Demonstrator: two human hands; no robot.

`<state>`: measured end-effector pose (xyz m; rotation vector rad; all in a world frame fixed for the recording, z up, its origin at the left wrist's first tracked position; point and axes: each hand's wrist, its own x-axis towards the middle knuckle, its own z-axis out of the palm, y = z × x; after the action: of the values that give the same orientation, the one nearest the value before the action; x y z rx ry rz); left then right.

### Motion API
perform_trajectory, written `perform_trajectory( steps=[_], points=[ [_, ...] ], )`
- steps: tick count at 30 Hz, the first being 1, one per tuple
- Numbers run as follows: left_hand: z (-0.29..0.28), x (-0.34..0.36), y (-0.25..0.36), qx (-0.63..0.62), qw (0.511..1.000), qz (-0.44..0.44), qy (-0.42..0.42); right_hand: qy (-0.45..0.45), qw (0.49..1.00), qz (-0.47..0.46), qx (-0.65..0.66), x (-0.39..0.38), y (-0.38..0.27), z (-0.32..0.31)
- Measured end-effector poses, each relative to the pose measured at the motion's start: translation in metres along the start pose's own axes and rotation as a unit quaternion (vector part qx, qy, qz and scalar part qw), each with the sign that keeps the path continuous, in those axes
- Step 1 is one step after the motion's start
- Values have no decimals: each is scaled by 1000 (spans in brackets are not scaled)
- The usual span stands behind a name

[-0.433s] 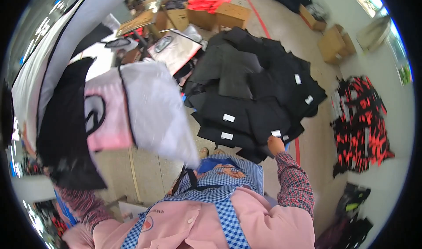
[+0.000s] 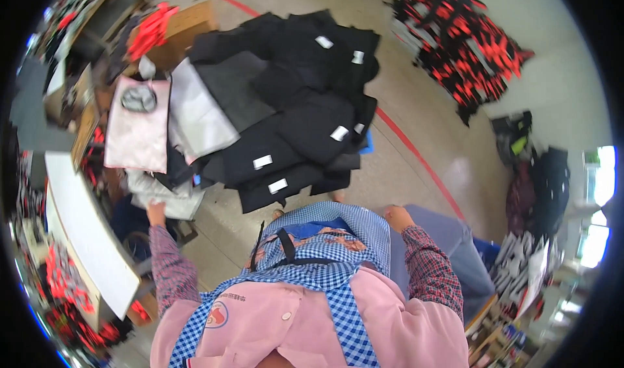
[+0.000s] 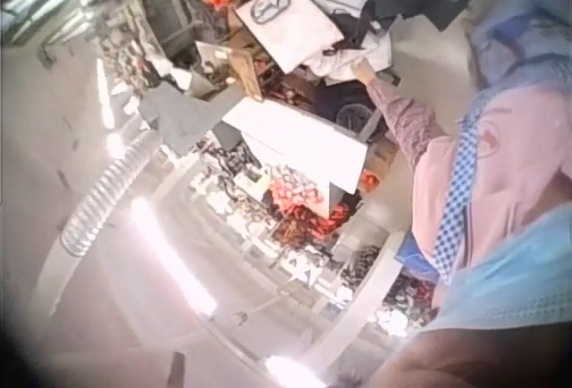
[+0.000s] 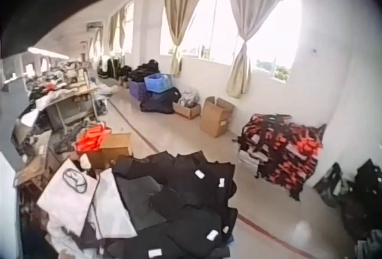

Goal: The recorder is using a machine to seam or weld parts of a bag or vest together.

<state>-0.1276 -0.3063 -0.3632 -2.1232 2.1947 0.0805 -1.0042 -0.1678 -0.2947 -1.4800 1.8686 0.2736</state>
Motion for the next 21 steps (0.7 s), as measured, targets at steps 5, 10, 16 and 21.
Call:
perform_trajectory(
  steps=[5, 10, 16, 21],
  points=[
    [68, 37, 252, -269, 927, -51, -257, -8, 996, 68, 60, -11, 86, 9],
    [45, 95, 461, -305, 919, -11, -250, -20, 993, 86, 74, 5, 235, -16],
    [56, 181, 616, -334, 924, -54, -177, 65, 985, 135, 87, 66, 413, -186],
    [44, 235, 693, -495, 809, -248, -198, 105, 979, 176, 8, 193, 473, -324]
  ],
)
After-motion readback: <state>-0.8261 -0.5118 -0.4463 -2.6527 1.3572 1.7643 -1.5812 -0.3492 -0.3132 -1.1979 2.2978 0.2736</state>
